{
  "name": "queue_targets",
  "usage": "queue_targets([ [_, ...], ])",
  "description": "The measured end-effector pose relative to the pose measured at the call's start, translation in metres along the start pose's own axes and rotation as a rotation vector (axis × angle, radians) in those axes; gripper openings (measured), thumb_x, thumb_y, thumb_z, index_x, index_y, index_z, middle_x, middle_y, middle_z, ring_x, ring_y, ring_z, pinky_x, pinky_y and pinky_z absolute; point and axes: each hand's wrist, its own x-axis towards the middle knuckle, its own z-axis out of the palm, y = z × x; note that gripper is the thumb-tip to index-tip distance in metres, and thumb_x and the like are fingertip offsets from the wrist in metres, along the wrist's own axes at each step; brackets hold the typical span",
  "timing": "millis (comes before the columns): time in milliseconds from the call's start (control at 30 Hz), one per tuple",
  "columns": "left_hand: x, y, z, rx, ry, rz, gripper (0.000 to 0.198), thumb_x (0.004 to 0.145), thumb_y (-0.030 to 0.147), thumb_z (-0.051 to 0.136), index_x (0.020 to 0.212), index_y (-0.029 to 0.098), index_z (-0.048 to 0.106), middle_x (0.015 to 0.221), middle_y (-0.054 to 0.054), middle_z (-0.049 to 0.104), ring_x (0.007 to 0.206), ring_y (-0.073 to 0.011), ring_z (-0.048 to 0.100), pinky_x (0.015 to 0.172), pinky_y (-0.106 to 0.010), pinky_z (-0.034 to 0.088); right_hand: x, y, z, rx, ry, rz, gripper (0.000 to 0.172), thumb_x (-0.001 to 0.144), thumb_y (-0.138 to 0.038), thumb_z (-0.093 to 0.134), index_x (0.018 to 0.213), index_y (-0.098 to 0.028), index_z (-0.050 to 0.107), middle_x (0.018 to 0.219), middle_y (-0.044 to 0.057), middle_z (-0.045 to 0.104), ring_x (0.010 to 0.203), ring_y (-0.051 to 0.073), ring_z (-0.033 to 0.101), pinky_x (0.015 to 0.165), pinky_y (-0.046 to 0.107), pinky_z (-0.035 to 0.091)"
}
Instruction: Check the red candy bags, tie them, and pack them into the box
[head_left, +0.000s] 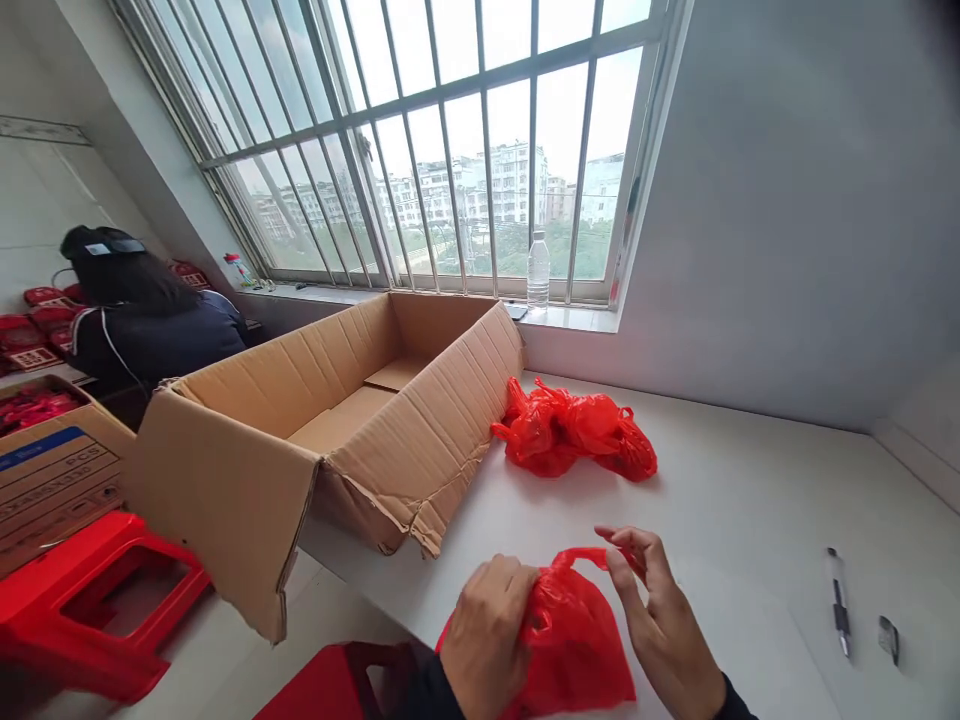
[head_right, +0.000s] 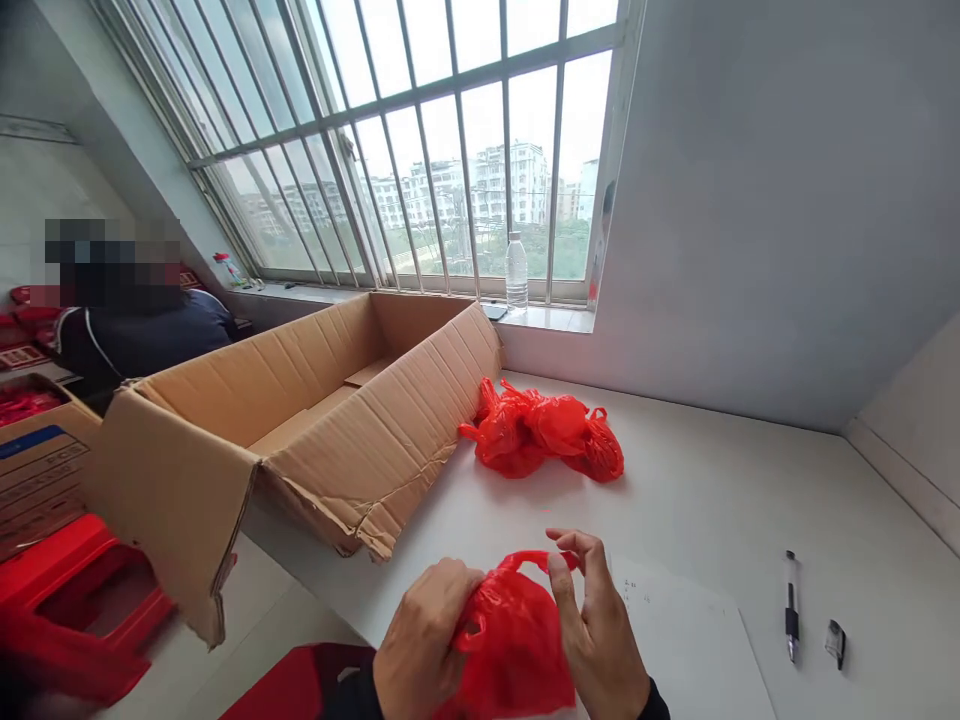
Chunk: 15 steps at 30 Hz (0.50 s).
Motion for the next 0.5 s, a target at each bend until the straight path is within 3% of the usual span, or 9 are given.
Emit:
queue_targets([
  [67, 0.007, -0.004, -0.033, -0.024, 0.052, -0.018, 0.022, 0.083, 0.011, 0.046, 0.094, 0.024, 0.060, 0.076, -0.002, 0.063, 0.068, -0.0187, 0.061, 0.059, -0.031, 0.048, 0.004, -0.001, -0.001, 0.047, 0.029, 0.008, 0.033, 0.101, -0.050, 0.039, 0.124, -0.028, 0.048, 0.136, 0.009, 0.059, 0.126, 0.026, 0.057, 0.104, 0.047, 0.050],
  [167, 0.025, -0.021, -0.097, 0.004, 0.195, -0.091, 0.016, 0.094, 0.022, 0.044, 0.100, 0.024, 0.059, 0.086, -0.004, 0.064, 0.080, -0.0189, 0.062, 0.071, -0.031, 0.050, 0.009, 0.001, 0.005, 0.051, 0.017, -0.038, 0.037, 0.100, -0.050, 0.043, 0.128, -0.027, 0.049, 0.138, 0.011, 0.057, 0.127, 0.027, 0.057, 0.102, 0.045, 0.053],
  [233, 0.044, -0.040, -0.134, 0.235, 0.314, -0.170, 0.021, 0.094, 0.032, 0.044, 0.096, 0.021, 0.061, 0.110, -0.012, 0.064, 0.106, -0.0257, 0.060, 0.093, -0.039, 0.048, 0.008, 0.001, 0.015, 0.033, -0.014, -0.068, 0.037, 0.098, -0.049, 0.046, 0.128, -0.027, 0.051, 0.136, 0.011, 0.059, 0.122, 0.028, 0.061, 0.094, 0.043, 0.058],
  [267, 0.054, -0.051, -0.149, 0.383, 0.296, -0.258, 0.025, 0.093, 0.035, 0.042, 0.098, 0.020, 0.062, 0.127, -0.015, 0.060, 0.123, -0.0299, 0.054, 0.103, -0.043, 0.042, 0.007, -0.001, 0.021, 0.025, -0.028, -0.078, 0.037, 0.098, -0.048, 0.047, 0.128, -0.027, 0.052, 0.134, 0.011, 0.060, 0.118, 0.028, 0.063, 0.088, 0.041, 0.060],
  [300, 0.064, -0.062, -0.159, 0.434, 0.282, -0.314, 0.027, 0.092, 0.035, 0.044, 0.100, 0.018, 0.063, 0.134, -0.018, 0.058, 0.131, -0.0345, 0.048, 0.107, -0.047, 0.039, 0.005, -0.003, 0.027, 0.021, -0.038, -0.083, 0.036, 0.098, -0.048, 0.047, 0.128, -0.027, 0.052, 0.133, 0.011, 0.061, 0.115, 0.027, 0.065, 0.082, 0.039, 0.062],
  [333, 0.073, -0.072, -0.166, 0.466, 0.245, -0.356, 0.027, 0.091, 0.035, 0.045, 0.099, 0.018, 0.064, 0.129, -0.018, 0.062, 0.128, -0.0361, 0.053, 0.103, -0.048, 0.042, 0.003, -0.006, 0.033, 0.023, -0.041, -0.091, 0.036, 0.098, -0.047, 0.047, 0.127, -0.028, 0.053, 0.132, 0.011, 0.061, 0.112, 0.027, 0.066, 0.075, 0.036, 0.063],
  [400, 0.085, -0.086, -0.170, 0.486, 0.169, -0.433, 0.025, 0.091, 0.035, 0.045, 0.093, 0.019, 0.064, 0.106, -0.016, 0.073, 0.103, -0.0354, 0.067, 0.083, -0.044, 0.049, -0.002, -0.011, 0.045, 0.040, -0.030, -0.123, 0.033, 0.099, -0.046, 0.046, 0.126, -0.029, 0.055, 0.130, 0.010, 0.062, 0.110, 0.027, 0.067, 0.071, 0.035, 0.063],
  [500, 0.085, -0.085, -0.166, 0.513, 0.128, -0.520, 0.028, 0.094, 0.034, 0.040, 0.093, 0.021, 0.065, 0.081, -0.012, 0.075, 0.074, -0.0317, 0.072, 0.062, -0.037, 0.045, -0.006, -0.014, 0.056, 0.064, -0.022, -0.222, 0.029, 0.099, -0.042, 0.045, 0.121, -0.029, 0.058, 0.124, 0.008, 0.065, 0.111, 0.026, 0.065, 0.090, 0.042, 0.059],
])
